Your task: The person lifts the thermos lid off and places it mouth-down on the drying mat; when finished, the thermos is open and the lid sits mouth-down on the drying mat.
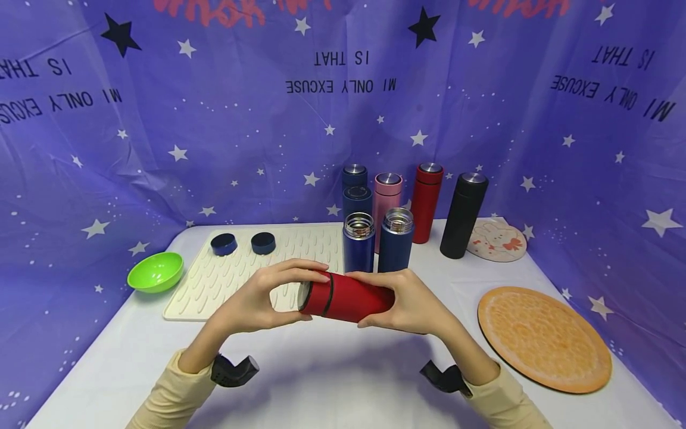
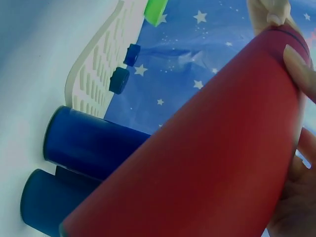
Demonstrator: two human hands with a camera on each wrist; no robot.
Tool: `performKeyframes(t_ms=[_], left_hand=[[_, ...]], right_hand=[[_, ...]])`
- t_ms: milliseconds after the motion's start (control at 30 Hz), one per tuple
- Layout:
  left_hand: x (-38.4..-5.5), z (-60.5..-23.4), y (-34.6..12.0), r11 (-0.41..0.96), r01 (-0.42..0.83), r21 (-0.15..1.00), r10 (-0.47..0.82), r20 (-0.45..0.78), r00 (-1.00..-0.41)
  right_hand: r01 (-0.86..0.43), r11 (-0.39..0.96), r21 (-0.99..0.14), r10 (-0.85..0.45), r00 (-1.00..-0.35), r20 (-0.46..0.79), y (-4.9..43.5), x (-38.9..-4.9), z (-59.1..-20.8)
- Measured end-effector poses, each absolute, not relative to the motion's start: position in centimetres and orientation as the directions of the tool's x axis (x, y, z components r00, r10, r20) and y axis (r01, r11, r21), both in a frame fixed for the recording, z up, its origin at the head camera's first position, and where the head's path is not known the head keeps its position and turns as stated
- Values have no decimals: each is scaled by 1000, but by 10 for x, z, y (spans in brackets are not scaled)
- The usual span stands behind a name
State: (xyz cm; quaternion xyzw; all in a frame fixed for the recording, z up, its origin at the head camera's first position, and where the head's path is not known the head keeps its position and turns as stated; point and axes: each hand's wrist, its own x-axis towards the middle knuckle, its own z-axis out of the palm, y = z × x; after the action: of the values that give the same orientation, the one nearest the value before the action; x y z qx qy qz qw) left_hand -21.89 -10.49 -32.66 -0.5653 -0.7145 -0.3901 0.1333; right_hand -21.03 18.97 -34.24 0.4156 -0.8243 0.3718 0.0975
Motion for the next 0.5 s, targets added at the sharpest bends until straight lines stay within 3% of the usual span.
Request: performKeyframes(t_ms=[233,500], left_hand=[[-219,-326,-107,71,900,431,670,647,-363],[-198,-306,-103,142,752,644,578,563,-591]], right_hand=[[-753,431,-497,-583,-653,484,186,-205,-341],[-783,537,-315,-557,-609,565,179,-197,-341]])
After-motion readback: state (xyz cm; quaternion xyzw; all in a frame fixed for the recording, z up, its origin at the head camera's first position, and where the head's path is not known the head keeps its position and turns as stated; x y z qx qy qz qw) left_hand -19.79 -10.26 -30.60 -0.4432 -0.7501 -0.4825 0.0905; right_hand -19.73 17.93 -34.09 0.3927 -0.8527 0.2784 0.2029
